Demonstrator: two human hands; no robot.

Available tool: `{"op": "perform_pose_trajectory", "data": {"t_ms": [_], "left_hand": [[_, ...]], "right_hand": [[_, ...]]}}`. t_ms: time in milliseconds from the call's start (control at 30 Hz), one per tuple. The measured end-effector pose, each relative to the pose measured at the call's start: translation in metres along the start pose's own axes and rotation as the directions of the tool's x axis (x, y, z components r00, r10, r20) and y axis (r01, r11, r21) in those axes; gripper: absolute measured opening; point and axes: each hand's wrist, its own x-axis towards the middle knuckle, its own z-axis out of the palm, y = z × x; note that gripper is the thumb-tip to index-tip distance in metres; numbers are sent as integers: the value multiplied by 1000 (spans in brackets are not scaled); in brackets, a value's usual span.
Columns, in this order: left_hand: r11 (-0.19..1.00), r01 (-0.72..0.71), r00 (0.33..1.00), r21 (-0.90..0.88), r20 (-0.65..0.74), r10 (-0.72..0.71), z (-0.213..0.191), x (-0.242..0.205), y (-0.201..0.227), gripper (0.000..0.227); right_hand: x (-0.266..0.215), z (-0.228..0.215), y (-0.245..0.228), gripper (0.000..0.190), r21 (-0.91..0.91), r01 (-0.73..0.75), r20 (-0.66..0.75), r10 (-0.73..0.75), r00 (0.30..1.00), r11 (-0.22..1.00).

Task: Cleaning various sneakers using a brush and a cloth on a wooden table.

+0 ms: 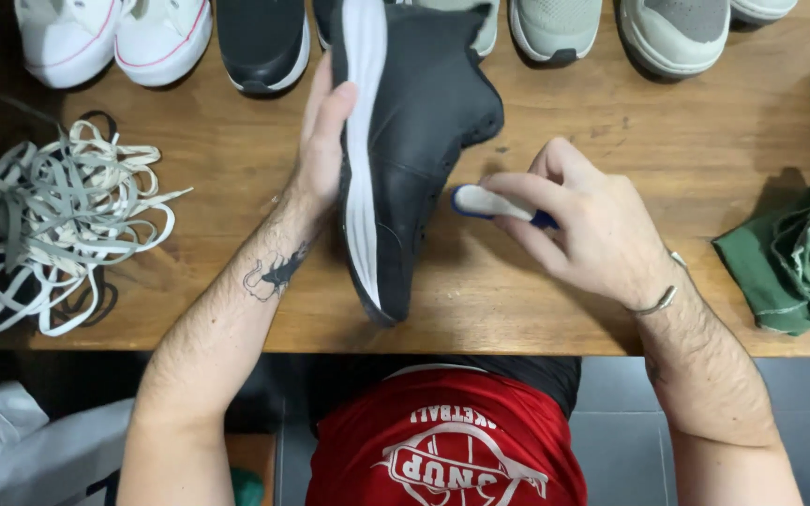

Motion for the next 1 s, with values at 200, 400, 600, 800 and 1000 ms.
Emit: {"op": "perform_pose_trajectory", "data": {"t_ms": [200,400,600,800,1000], "left_hand": [[928,-96,945,-360,-325,-29,6,-4,19,60],[950,-296,938,-97,-217,270,21,-18,6,65],[893,-392,919,-219,-120,375,2,-16,-17,61],[907,-376,926,-187,-101,363,13,-19,0,62],[901,-411,911,-137,-102,400,15,-18,-11,77]], "right_hand": [[12,7,27,48,354,-22,-106,63,992,935],[22,28,-4,83,645,-190,14,237,971,740],[27,37,-13,97,670,-409,185,395,900,619],[26,44,-10,97,665,-431,209,402,891,610],[27,36,-7,99,652,-428,214,389,896,627]]}}
